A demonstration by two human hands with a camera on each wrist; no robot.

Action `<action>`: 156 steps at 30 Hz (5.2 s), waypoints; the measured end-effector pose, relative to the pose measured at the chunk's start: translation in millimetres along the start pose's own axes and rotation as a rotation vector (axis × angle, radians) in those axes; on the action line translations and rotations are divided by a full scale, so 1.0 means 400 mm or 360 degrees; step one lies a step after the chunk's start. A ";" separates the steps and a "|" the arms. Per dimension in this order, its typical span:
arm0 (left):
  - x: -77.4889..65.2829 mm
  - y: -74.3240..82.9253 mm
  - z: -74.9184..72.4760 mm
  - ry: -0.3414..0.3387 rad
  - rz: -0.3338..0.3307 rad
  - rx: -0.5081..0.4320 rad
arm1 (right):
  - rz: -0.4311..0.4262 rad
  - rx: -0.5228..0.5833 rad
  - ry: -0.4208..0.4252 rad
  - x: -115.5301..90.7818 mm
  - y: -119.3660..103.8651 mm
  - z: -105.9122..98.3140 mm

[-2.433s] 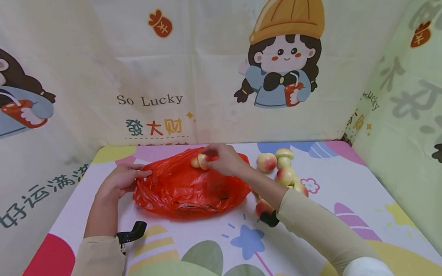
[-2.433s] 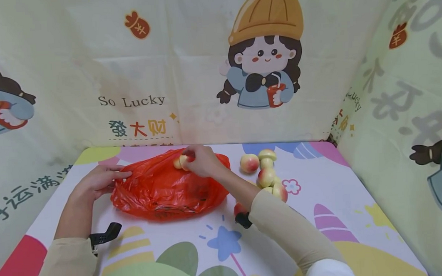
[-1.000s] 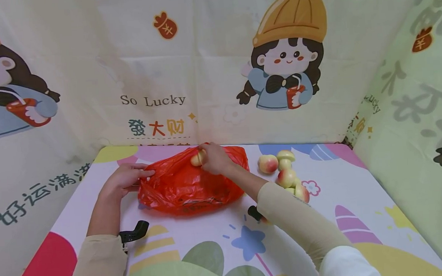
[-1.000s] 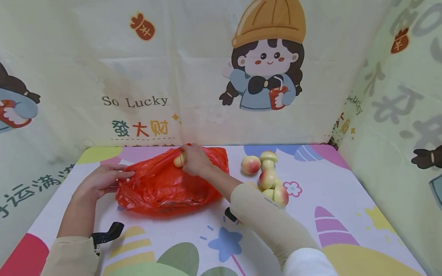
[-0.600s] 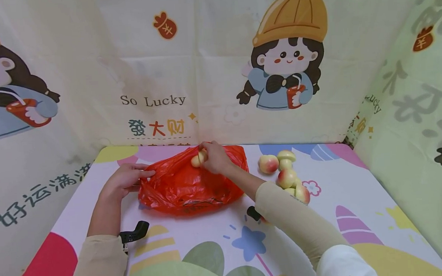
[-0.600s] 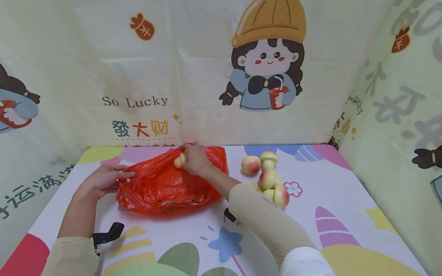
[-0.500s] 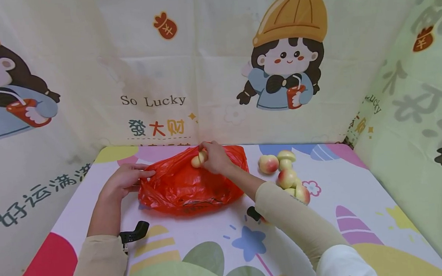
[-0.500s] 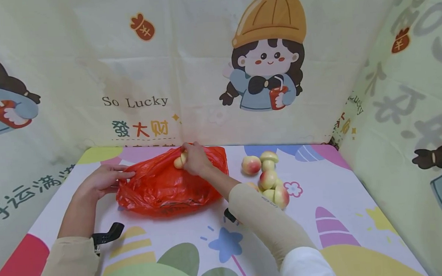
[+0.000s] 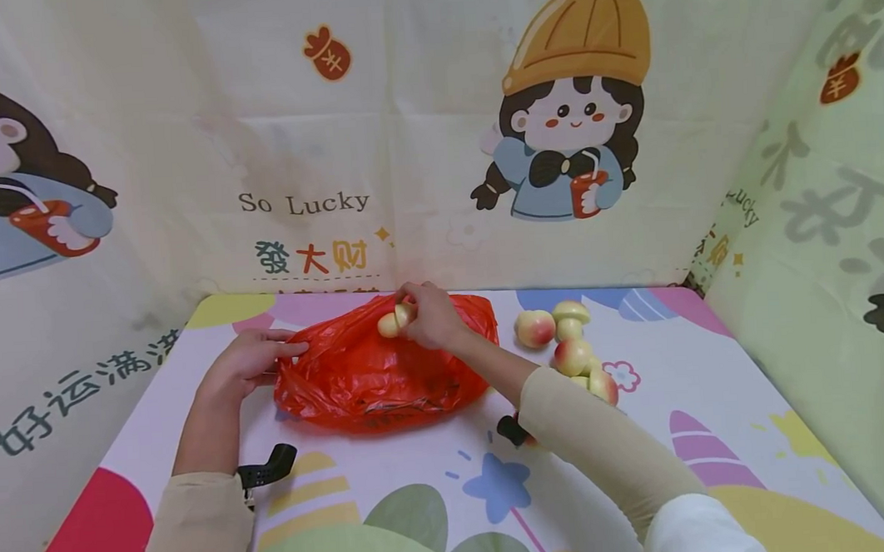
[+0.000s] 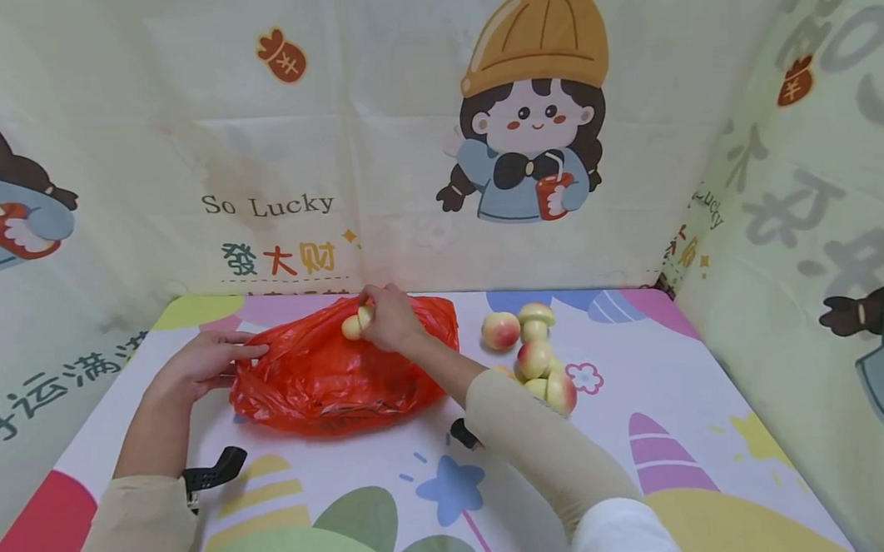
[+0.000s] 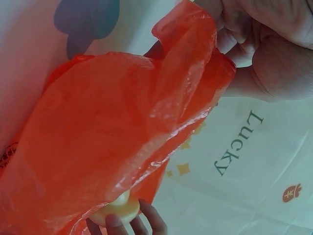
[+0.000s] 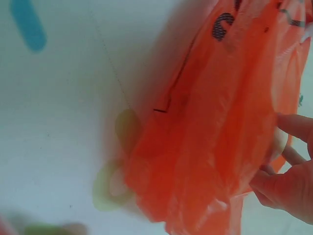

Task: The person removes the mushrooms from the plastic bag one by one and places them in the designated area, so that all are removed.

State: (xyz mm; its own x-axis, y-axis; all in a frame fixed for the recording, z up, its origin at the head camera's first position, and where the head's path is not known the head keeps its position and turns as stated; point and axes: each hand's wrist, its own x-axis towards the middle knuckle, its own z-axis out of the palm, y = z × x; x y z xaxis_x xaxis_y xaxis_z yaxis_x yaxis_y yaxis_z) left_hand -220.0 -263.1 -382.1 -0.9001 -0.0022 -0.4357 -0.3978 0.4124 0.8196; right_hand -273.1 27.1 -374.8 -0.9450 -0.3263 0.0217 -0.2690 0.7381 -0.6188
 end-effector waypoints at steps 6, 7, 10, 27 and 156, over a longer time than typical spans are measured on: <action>-0.001 -0.004 -0.001 0.0001 0.0015 0.0007 | -0.0004 0.0024 -0.0011 -0.023 -0.003 -0.020; -0.001 -0.004 -0.001 0.0000 0.0017 0.0007 | -0.0014 0.0021 -0.0013 -0.028 -0.003 -0.024; -0.002 -0.003 0.000 0.0000 0.0016 0.0008 | -0.0023 0.0039 -0.0032 -0.045 -0.005 -0.037; -0.009 0.005 0.001 0.0003 0.0014 0.0020 | -0.0097 0.0058 -0.0116 -0.152 -0.009 -0.106; -0.004 0.000 0.002 0.0029 0.0002 0.0043 | -0.0155 0.0186 0.0002 -0.617 0.344 -0.292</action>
State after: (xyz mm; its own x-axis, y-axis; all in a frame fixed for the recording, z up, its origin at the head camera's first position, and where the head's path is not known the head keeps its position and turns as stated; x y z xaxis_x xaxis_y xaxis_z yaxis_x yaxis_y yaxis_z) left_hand -218.3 -262.5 -381.8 -0.9037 -0.0183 -0.4278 -0.3921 0.4367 0.8096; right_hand -98.6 278.0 -373.5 -0.9157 -0.3924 0.0869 -0.3362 0.6293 -0.7007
